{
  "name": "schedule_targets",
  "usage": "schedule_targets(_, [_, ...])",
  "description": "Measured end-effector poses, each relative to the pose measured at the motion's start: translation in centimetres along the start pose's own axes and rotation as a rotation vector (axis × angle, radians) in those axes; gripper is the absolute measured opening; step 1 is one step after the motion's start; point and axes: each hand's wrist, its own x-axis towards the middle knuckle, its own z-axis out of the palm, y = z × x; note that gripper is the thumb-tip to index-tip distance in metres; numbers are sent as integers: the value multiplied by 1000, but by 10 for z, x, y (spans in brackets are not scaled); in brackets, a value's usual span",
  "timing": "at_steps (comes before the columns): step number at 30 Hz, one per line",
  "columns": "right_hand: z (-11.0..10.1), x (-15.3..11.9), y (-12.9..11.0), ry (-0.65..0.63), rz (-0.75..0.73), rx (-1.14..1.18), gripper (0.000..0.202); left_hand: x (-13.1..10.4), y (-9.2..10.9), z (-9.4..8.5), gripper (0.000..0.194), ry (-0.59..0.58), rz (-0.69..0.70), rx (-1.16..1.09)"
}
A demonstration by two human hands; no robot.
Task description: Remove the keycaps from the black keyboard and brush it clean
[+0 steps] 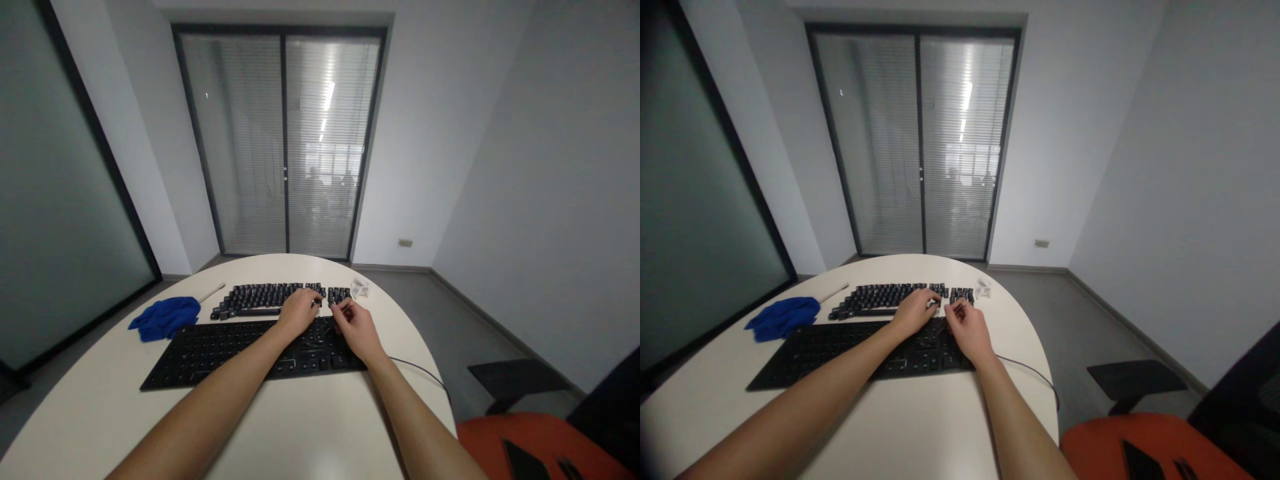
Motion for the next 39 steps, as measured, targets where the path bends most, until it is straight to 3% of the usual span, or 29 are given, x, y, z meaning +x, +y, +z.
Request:
schedule_targets(8, [-1,0,0,-6,-3,-10,30,12,1,11,19,-37,-45,65])
schedule_targets(26, [-1,0,0,-4,-14,-41,29,15,-2,15,16,-112,-130,166])
schedule_targets(34, [-1,0,0,-5,-3,-29,29,14,1,11,14,-103,-151,136])
schedule_targets(39, [-1,1,-1,-8,27,-3,33,8,6,2,13,-39,-178,73])
